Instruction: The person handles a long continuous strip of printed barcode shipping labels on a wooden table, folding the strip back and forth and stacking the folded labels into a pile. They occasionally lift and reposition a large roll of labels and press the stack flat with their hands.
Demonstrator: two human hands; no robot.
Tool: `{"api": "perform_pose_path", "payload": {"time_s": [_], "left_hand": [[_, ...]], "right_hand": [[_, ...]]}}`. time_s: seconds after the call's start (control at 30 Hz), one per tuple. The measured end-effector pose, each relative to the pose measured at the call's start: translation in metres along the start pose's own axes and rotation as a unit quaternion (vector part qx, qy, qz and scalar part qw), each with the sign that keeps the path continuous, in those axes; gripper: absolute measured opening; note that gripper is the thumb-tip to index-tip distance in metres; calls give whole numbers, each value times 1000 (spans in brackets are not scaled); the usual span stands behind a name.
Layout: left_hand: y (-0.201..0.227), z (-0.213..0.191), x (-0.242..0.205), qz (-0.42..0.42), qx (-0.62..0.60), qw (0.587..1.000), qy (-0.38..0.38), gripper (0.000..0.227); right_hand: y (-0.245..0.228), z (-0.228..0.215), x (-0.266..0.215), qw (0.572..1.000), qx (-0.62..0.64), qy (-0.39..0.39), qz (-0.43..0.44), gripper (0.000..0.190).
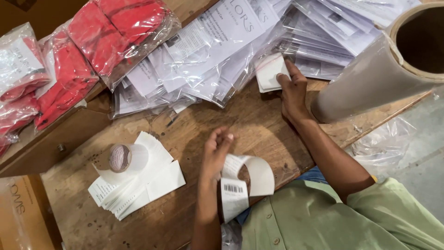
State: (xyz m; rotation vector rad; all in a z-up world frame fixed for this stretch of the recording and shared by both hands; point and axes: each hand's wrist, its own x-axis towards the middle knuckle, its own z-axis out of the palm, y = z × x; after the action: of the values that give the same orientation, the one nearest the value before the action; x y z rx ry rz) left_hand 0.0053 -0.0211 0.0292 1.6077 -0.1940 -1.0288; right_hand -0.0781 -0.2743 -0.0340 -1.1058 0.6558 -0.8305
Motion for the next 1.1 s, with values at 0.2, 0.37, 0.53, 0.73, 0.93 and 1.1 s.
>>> {"api": "perform_pose_path", "payload": {"time_s": [0.2,0.37,0.53,0.73,0.93,1.1], "left_hand": [[58,10,45,-110,-90,986,92,84],[49,17,109,-114,-203,970,76,65],[70,37,123,-43,-381,923,18,31],[74,35,132,83,-419,904,-26,13],[75,23,154,90,-495,859,-95,19],[67,13,164,88,-498,858,-86,19]], "right_hand": [[-22,11,-14,995,58,-43,76,68],[-12,-2,-14,992,-21,-72,98,65],[-6,-9,-18,991,-30,-100,83,56],[-9,-5,-15,990,33,-85,108,56],[-4,15,5,985,125,-76,90,55],[6,28,37,992,93,-39,81,53]]}}
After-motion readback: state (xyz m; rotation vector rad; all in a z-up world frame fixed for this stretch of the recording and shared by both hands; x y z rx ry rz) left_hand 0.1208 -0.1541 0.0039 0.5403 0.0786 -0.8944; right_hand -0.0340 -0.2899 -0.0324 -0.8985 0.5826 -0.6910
